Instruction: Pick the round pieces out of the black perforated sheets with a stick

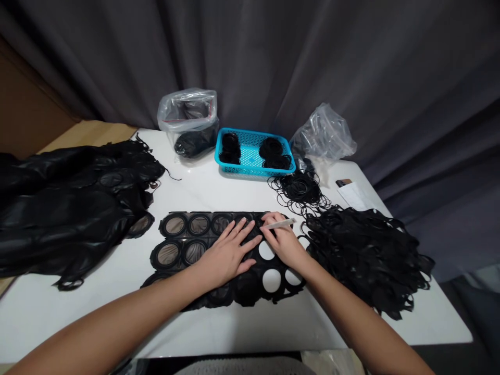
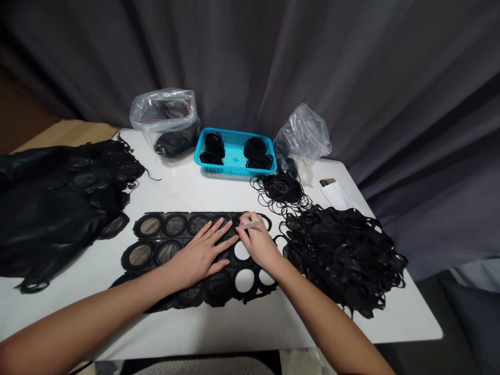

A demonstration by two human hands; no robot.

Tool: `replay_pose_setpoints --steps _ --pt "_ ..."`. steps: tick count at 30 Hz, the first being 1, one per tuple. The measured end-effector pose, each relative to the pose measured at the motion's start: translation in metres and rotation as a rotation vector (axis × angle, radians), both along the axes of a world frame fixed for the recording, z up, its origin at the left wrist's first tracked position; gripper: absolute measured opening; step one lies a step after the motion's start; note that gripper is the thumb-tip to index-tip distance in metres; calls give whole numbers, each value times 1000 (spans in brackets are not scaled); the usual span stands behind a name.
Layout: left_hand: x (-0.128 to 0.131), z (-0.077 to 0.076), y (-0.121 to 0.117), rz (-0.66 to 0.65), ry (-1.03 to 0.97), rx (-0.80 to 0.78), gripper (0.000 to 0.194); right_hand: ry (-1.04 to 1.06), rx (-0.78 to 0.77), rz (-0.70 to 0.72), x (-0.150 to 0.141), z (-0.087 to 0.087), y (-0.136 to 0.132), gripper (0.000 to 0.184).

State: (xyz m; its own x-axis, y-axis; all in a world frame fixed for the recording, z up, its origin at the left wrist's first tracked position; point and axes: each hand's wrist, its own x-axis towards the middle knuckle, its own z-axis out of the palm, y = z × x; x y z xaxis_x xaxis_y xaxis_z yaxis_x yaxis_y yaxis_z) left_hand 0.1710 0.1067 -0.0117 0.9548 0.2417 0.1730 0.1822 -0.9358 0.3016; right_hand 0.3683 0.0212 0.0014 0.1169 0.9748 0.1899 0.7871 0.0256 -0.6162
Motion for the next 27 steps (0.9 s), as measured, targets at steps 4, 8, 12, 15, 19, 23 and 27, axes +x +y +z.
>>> replay_pose_setpoints --steps 4,8,12,15,19,23,27 --pt "-1 0 0 14 0 1 63 -115 48 -28 -10 -11 -3 19" --pt "0 1 1 9 2 5 61 -132 80 -52 -11 -19 1 25" --pt "0 3 1 14 19 24 61 -28 84 -65 -5 -12 4 18" --pt "-1 3 1 14 24 43 58 86 44 -47 1 -6 4 16" --pt "-2 1 0 23 14 74 63 136 32 -21 5 -4 4 17" --pt "-2 1 0 27 -2 67 63 146 33 -14 6 -4 5 18" --pt "-2 2 1 27 0 56 62 128 16 -13 6 -1 5 17"
